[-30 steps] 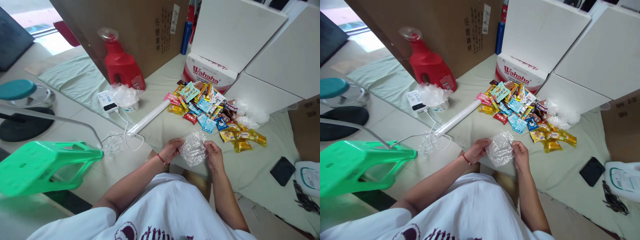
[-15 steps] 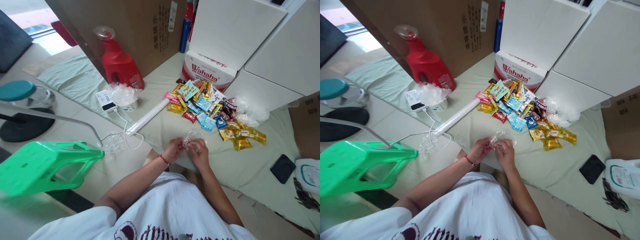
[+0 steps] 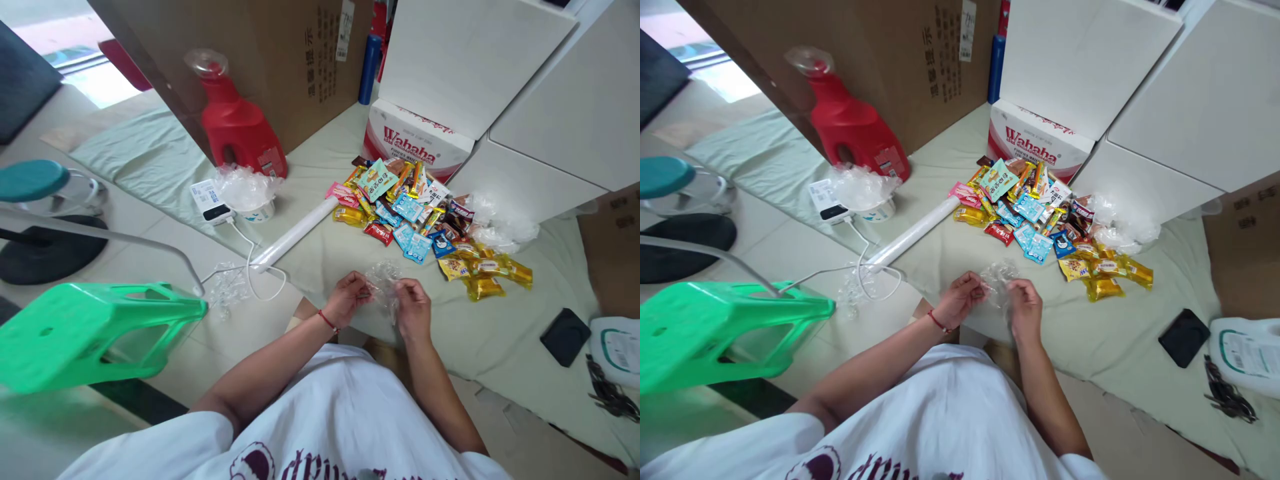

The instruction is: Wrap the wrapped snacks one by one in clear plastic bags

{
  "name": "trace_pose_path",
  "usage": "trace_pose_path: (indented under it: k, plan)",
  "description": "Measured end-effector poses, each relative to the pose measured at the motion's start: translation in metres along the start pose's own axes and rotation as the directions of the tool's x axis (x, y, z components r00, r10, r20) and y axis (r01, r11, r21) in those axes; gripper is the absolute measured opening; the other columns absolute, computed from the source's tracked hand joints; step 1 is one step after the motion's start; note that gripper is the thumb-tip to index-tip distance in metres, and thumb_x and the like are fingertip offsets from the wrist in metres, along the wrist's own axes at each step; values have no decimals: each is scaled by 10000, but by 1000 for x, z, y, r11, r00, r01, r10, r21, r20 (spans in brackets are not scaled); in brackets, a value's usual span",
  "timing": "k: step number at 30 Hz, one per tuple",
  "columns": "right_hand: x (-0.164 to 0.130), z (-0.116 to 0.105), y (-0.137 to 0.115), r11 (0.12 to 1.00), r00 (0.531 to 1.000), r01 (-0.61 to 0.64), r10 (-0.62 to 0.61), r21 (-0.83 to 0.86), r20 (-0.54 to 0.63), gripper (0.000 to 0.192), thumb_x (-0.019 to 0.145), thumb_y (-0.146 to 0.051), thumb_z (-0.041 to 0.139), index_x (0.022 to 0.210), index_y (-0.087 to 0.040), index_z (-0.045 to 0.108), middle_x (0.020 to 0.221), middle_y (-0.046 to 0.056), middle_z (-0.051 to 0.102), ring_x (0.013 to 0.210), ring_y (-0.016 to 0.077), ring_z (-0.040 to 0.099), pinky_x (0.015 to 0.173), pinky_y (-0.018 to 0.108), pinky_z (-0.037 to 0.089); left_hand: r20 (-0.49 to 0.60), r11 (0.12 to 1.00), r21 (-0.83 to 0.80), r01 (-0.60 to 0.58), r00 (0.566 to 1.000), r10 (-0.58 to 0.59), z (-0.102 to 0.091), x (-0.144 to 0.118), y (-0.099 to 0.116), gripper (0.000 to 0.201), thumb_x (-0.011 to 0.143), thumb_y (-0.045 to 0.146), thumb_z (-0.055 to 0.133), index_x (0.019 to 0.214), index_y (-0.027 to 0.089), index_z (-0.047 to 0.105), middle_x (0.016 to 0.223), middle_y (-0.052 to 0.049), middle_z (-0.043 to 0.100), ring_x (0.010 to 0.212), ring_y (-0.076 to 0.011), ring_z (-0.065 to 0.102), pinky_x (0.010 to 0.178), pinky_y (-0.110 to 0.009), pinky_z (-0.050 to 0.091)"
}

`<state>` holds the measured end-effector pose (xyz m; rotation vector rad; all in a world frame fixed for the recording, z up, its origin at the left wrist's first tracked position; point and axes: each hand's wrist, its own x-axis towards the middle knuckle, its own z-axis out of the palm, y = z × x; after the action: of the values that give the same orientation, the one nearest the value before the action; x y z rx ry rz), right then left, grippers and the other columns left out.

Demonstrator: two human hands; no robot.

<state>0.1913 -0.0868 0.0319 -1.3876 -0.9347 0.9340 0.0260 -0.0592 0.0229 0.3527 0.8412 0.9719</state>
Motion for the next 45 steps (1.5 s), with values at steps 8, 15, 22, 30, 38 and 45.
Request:
trace_pose_path:
  k: [8,15,22,30,38,45]
  plan:
    - [7,-89,11,964,914,-257,265,67,-308,386,630,-484,875,807,-211,667,818,-7,635,697,129,546,588,244,493,-43,998,-34,-57,998,55,-24,6,14,377,741,371,889,770,162,577,961,-65,765,851,-142,736,873,-319,609]
    - [-7,-101,-10,784,885,60,-328,-618,-331,300,909,-478,636,959,-193,712,984,90,668,821,195,584,751,330,494,-57,998,24,-57,997,58,-22,11,7,346,782,355,858,766,158,575,949,-72,763,869,-150,745,888,-329,601]
    - [70,-55,-20,661,938,346,-257,-666,232,454,818,-506,719,1185,-239,738,1310,133,645,921,238,623,806,368,506,-25,991,106,-81,996,84,-22,4,8,435,701,454,905,782,155,600,955,-64,754,886,-162,739,858,-319,603]
    - [98,-98,5,849,986,60,30,-524,161,404,745,-578,729,829,-184,766,709,20,671,645,162,528,638,288,395,-101,951,264,-162,976,194,-35,30,49,320,715,343,868,766,157,613,848,-39,713,823,-146,705,836,-317,599]
    - [37,-89,15,821,1000,-29,17,-570,-27,353,820,-545,681,777,-195,697,592,-35,548,554,133,447,588,269,345,-260,753,602,-264,827,498,-5,68,68,359,638,95,809,906,198,595,948,-2,612,842,-129,572,853,-277,517]
    - [9,-62,3,604,945,271,-315,-749,88,309,989,-395,523,1014,-226,781,858,54,703,732,185,593,673,285,389,140,720,625,-302,951,277,40,22,13,161,799,340,742,790,198,666,688,13,569,660,-135,523,638,-253,438]
